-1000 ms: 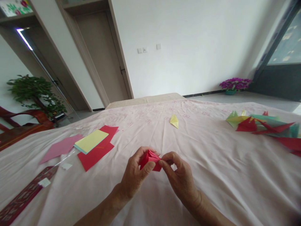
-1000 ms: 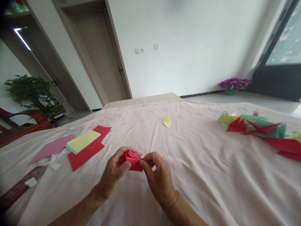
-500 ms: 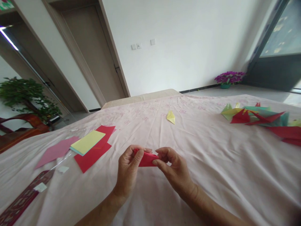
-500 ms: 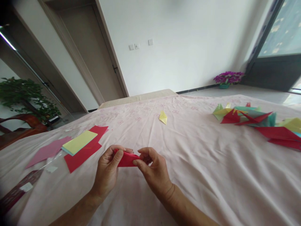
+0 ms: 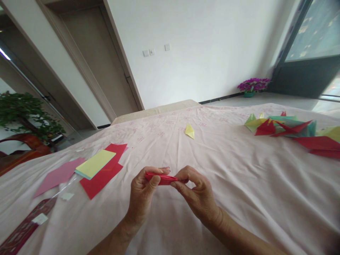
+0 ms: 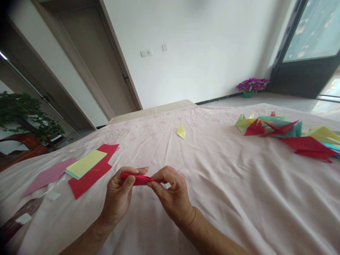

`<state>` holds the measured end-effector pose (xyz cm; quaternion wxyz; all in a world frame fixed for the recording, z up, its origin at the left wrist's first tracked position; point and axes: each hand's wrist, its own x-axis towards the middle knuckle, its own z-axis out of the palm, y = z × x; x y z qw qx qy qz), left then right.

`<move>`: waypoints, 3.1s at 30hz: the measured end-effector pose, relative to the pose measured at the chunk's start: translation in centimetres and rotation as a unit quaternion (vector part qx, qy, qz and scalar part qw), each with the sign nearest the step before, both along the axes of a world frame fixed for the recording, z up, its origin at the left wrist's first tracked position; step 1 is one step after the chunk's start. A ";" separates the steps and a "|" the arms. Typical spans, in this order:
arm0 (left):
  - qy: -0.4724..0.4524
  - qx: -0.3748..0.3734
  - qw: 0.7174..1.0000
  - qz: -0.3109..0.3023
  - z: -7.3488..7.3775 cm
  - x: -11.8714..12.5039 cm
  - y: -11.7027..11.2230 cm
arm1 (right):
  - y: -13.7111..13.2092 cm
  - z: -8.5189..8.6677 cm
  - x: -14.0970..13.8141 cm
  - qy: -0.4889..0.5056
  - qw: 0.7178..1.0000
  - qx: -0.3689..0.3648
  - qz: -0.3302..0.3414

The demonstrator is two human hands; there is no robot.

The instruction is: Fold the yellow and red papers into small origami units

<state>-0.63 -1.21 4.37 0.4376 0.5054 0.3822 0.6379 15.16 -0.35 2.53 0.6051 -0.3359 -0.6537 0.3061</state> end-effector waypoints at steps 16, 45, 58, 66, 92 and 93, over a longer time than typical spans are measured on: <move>0.019 -0.031 0.999 -0.014 0.1 0.2 -0.4 | 0.0 0.6 0.1 0.001 1.000 0.026 -0.011; 0.189 -0.078 0.977 0.062 1.6 -1.5 0.6 | 0.3 -0.5 0.1 -0.013 0.999 -0.035 0.023; 0.206 0.098 0.973 0.029 -1.7 -1.3 -1.6 | 0.6 -0.1 0.7 -0.012 0.992 0.107 -0.066; 0.059 -0.104 0.991 -0.067 -1.8 1.7 -1.8 | 0.9 -1.8 0.9 -0.181 0.955 0.225 -0.073; 0.069 -0.185 0.976 -0.093 -1.7 -1.3 1.0 | 1.3 -0.9 0.4 -0.066 0.997 0.030 0.000; 0.069 -0.186 0.976 -0.091 -1.7 -1.3 1.0 | 1.4 -1.0 0.4 -0.067 0.997 0.025 0.006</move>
